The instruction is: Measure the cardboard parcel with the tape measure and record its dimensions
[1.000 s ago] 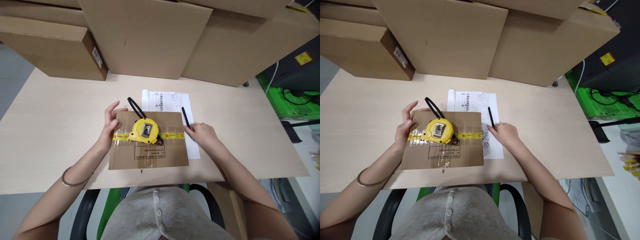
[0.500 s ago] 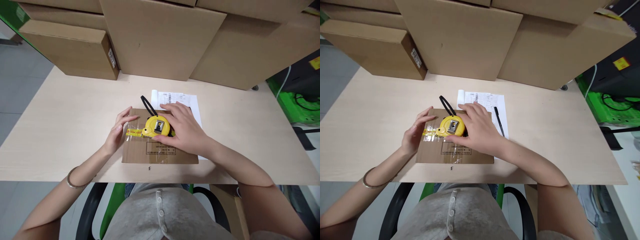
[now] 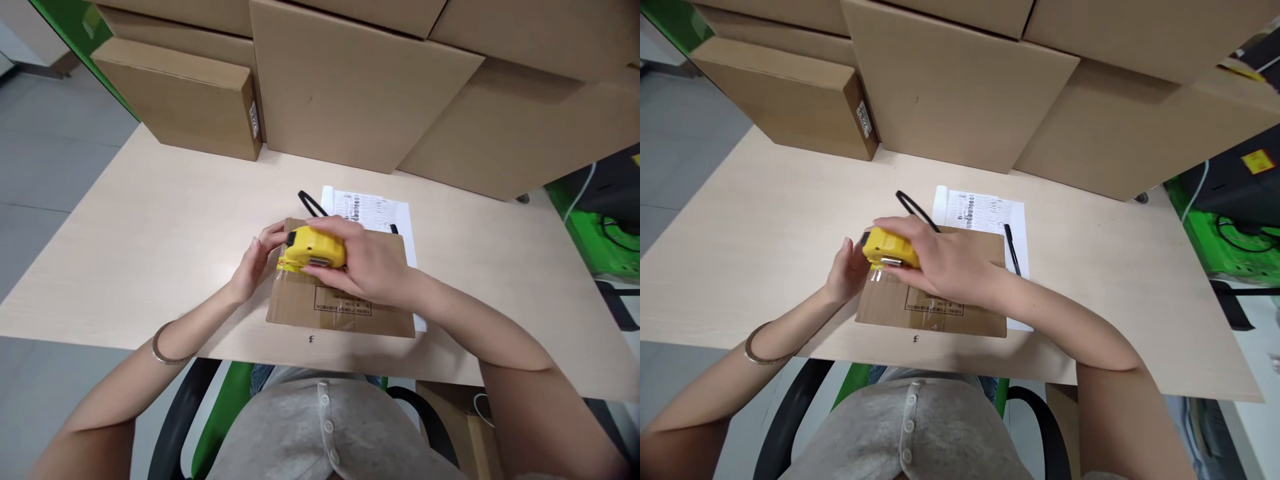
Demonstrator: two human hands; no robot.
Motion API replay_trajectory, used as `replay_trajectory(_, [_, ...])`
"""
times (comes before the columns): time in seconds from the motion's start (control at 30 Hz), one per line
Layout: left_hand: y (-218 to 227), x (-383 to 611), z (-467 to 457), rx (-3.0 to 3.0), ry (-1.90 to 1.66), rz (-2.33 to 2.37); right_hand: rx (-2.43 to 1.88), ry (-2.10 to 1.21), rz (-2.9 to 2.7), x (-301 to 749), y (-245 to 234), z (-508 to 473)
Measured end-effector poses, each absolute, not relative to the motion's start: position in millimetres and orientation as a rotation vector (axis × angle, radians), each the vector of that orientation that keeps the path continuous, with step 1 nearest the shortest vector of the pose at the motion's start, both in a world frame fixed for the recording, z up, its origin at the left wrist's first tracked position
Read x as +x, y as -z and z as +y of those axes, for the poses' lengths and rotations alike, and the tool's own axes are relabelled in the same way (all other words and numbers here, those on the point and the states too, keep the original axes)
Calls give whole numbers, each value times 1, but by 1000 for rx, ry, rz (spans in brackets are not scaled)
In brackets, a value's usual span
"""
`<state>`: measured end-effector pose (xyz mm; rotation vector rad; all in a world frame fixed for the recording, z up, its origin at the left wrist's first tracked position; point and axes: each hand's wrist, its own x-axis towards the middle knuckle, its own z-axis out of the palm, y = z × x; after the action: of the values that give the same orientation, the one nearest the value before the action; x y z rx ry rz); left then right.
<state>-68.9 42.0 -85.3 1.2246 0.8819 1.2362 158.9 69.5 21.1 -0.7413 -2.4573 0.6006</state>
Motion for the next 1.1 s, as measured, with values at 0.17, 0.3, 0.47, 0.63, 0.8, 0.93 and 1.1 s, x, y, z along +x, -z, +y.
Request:
replay_trajectory(0.17, [91, -75, 43, 1171, -1211, 929, -750, -557, -2705, 142, -27, 70])
replay_trajectory(0.3, [96, -84, 49, 1484, -1160, 908, -789, -590, -2658, 157, -25, 68])
replay_trajectory(0.47, [90, -84, 51, 1520, -1137, 863, -1009, -756, -2489, 227, -31, 60])
replay_trajectory(0.63, [93, -86, 52, 1492, -1130, 875, -1348, -772, -2252, 322, -31, 39])
replay_trajectory(0.8, [100, -89, 51, 1456, -1150, 937, -1431, -732, -2158, 341, -18, 25])
replay_trajectory(0.93, [99, -88, 50, 1433, -1171, 951, -1388, -691, -2159, 328, -20, 25])
replay_trajectory(1.1, [96, -89, 50, 1471, -1162, 939, -1369, -694, -2266, 313, -46, 35])
